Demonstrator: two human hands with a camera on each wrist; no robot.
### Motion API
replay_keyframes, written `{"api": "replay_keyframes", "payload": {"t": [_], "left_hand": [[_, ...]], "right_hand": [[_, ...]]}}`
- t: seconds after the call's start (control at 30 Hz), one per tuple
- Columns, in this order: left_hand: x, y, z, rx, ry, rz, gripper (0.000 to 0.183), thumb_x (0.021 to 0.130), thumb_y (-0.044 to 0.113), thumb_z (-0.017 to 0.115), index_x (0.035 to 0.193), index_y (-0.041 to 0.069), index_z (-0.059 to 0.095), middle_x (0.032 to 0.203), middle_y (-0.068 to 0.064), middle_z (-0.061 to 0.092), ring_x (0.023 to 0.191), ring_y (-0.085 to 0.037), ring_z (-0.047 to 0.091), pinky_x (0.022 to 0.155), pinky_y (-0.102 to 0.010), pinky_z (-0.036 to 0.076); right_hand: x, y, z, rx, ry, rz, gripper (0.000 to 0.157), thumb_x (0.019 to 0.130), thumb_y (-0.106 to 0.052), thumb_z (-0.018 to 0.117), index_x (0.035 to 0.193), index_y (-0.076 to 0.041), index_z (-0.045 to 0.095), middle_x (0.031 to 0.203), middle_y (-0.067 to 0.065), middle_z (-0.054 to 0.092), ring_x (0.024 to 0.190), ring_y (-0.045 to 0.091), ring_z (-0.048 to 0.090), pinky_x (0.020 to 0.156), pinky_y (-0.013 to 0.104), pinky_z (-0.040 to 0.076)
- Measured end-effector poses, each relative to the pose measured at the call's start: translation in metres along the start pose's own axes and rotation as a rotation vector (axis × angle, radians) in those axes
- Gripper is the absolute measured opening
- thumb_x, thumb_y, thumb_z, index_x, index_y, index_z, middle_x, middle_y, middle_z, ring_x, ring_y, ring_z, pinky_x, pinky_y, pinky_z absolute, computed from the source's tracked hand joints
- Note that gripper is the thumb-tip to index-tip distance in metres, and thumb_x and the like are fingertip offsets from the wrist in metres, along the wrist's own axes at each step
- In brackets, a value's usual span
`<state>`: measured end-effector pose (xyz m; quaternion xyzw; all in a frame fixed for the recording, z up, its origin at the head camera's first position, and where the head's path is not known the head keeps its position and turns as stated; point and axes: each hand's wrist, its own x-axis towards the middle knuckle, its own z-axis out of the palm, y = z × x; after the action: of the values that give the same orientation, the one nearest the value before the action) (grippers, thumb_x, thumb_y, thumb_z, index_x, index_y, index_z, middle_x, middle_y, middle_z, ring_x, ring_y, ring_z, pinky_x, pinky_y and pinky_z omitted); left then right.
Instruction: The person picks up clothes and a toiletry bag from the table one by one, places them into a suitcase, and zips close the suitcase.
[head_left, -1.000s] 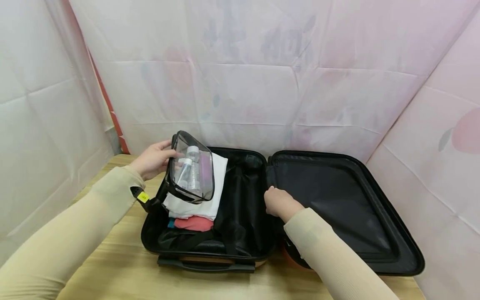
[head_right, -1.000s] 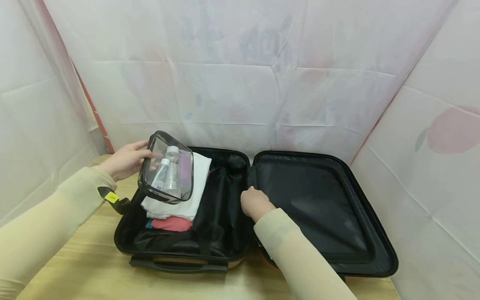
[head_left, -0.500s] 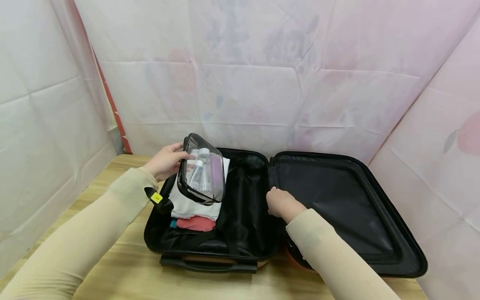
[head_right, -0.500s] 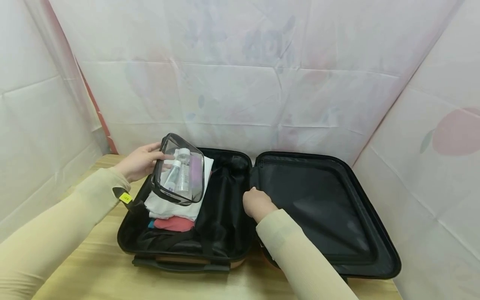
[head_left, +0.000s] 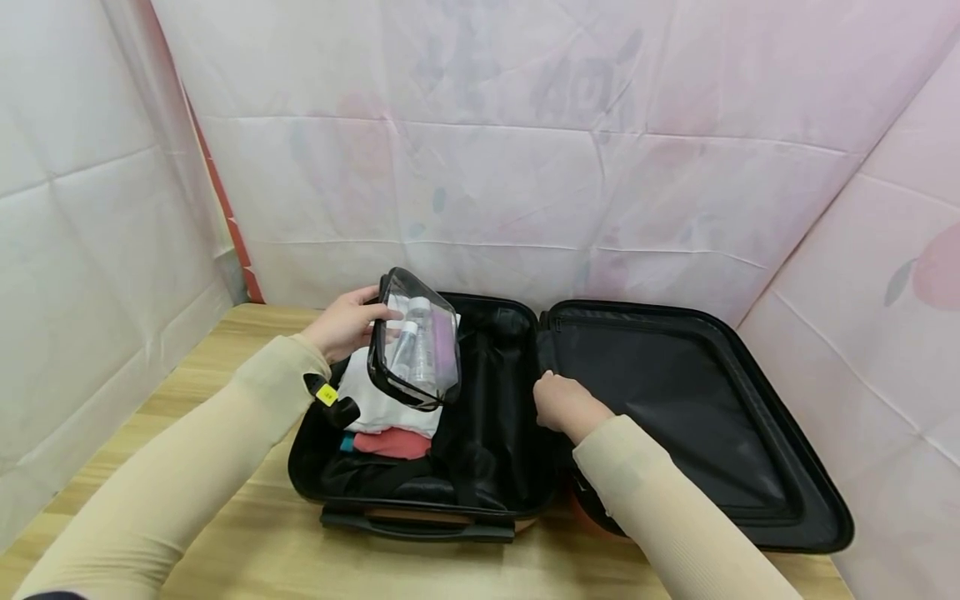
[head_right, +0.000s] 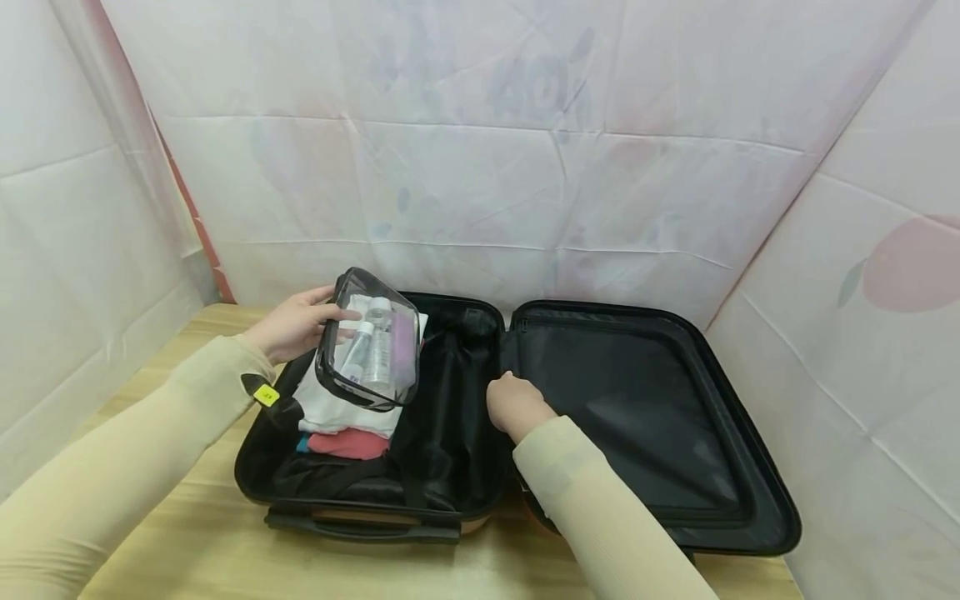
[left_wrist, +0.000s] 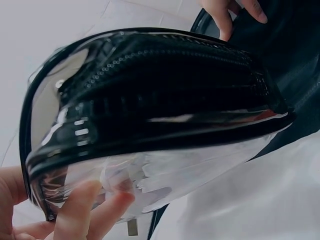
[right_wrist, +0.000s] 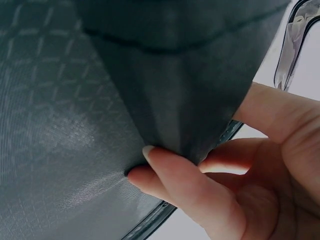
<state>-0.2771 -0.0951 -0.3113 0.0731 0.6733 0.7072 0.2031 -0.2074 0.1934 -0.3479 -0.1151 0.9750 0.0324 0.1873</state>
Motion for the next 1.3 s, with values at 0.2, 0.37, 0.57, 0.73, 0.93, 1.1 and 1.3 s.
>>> {"api": "replay_keyframes", "payload": {"t": [0.2, 0.37, 0.57, 0.73, 0.93, 1.1, 1.3], "left_hand": [[0.001, -0.002, 0.004, -0.02, 0.014, -0.003, 0.053, 0.088, 0.005, 0.039, 0.136, 0.011, 0.017, 0.121, -0.024, 0.036, 0.086, -0.028, 0.057, 0.072, -0.03, 0.046], [0.002, -0.004, 0.009, -0.016, 0.014, -0.001, 0.056, 0.087, 0.004, 0.041, 0.137, 0.012, 0.015, 0.124, -0.023, 0.033, 0.089, -0.029, 0.055, 0.071, -0.03, 0.046], [0.005, -0.006, 0.013, -0.027, 0.011, 0.003, 0.056, 0.087, 0.005, 0.04, 0.136, 0.014, 0.017, 0.124, -0.023, 0.034, 0.086, -0.028, 0.057, 0.07, -0.03, 0.046], [0.009, -0.01, 0.017, -0.039, 0.007, 0.004, 0.053, 0.087, 0.004, 0.04, 0.135, 0.012, 0.02, 0.121, -0.025, 0.037, 0.082, -0.028, 0.058, 0.068, -0.03, 0.047], [0.011, -0.013, 0.021, -0.041, 0.002, -0.002, 0.054, 0.086, 0.004, 0.042, 0.135, 0.011, 0.02, 0.123, -0.022, 0.035, 0.09, -0.03, 0.055, 0.069, -0.03, 0.047], [0.012, -0.014, 0.027, -0.059, 0.011, -0.019, 0.058, 0.086, 0.004, 0.044, 0.136, 0.014, 0.017, 0.125, -0.02, 0.033, 0.089, -0.029, 0.056, 0.068, -0.029, 0.047], [0.017, -0.017, 0.032, -0.058, 0.022, -0.037, 0.06, 0.085, 0.005, 0.047, 0.136, 0.017, 0.018, 0.122, -0.02, 0.039, 0.081, -0.026, 0.059, 0.064, -0.027, 0.048]], "right_hand": [[0.001, 0.001, 0.0, 0.002, 0.001, 0.008, 0.05, 0.078, -0.012, 0.059, 0.116, 0.015, 0.041, 0.125, 0.029, 0.032, 0.09, 0.036, 0.051, 0.065, 0.037, 0.043], [0.002, 0.001, 0.001, -0.007, -0.012, 0.012, 0.05, 0.079, -0.012, 0.058, 0.117, 0.015, 0.041, 0.125, 0.029, 0.032, 0.092, 0.035, 0.05, 0.066, 0.035, 0.043], [0.001, 0.0, 0.0, -0.022, -0.006, 0.008, 0.049, 0.078, -0.013, 0.058, 0.116, 0.014, 0.042, 0.124, 0.029, 0.033, 0.094, 0.035, 0.05, 0.067, 0.035, 0.043], [0.001, 0.0, 0.0, -0.019, 0.002, 0.003, 0.048, 0.078, -0.012, 0.058, 0.115, 0.015, 0.043, 0.124, 0.029, 0.034, 0.093, 0.035, 0.05, 0.066, 0.036, 0.043], [0.001, 0.0, 0.0, -0.01, -0.001, -0.001, 0.047, 0.078, -0.011, 0.058, 0.114, 0.015, 0.044, 0.124, 0.03, 0.033, 0.089, 0.034, 0.052, 0.064, 0.035, 0.042], [0.0, 0.0, 0.0, -0.009, -0.006, 0.004, 0.047, 0.078, -0.011, 0.058, 0.115, 0.015, 0.043, 0.124, 0.029, 0.033, 0.087, 0.033, 0.052, 0.062, 0.034, 0.042], [0.001, -0.001, 0.0, -0.016, -0.01, 0.005, 0.05, 0.078, -0.012, 0.058, 0.117, 0.015, 0.041, 0.125, 0.029, 0.033, 0.09, 0.033, 0.052, 0.064, 0.034, 0.042]]}}
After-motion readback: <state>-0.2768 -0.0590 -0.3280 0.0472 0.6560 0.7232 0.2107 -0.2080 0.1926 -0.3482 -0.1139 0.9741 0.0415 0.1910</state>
